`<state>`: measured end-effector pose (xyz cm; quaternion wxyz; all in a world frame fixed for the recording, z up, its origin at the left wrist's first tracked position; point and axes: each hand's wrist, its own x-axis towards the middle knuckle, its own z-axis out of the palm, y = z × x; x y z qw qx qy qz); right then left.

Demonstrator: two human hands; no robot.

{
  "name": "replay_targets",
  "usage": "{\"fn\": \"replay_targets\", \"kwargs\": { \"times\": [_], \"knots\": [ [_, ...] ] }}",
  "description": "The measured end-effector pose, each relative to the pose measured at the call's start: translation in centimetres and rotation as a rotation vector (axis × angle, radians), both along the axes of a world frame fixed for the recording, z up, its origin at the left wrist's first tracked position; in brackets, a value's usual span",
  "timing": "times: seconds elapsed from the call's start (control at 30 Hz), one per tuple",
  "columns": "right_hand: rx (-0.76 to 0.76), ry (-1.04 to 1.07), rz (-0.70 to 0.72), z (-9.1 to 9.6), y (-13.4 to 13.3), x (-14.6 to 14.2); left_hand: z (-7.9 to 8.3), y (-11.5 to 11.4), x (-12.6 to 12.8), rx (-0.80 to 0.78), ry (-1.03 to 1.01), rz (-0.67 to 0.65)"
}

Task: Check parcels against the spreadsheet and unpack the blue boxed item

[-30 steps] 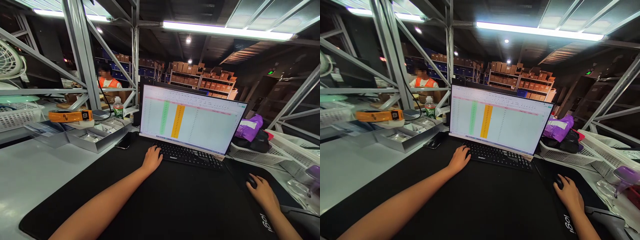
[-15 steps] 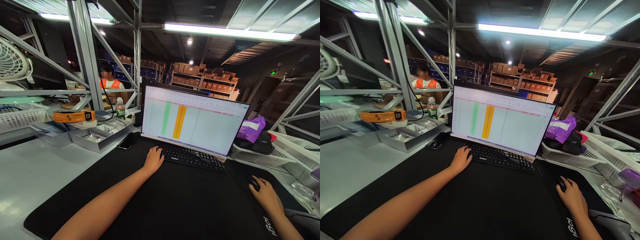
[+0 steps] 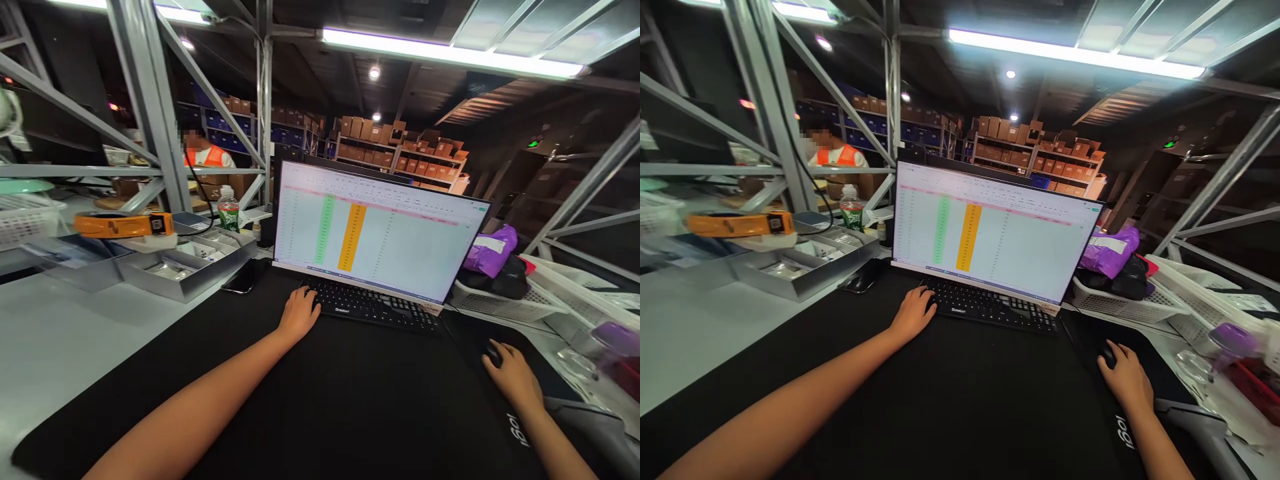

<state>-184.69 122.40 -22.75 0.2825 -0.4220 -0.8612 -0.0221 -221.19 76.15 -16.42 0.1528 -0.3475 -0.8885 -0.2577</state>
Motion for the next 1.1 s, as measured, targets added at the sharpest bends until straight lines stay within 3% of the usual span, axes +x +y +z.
{"fn": "replay_targets", "kwargs": {
  "times": [0.27,0.5,1.1],
  "knots": [
    [-0.063,-0.021,-0.134,3.2,-4.2,-0.4,-1.3,0.4,-1.6,0.000,0.102,0.002],
    [-0.058,0.015,-0.076,3.0,-3.9,-0.3,-1.8,0.4,-2.3,-0.011,0.108,0.005],
    [-0.086,-0.045,-0.112,3.1,-4.2,-0.7,-1.8,0.4,-2.4,0.005,0.099,-0.001]
  ]
}}
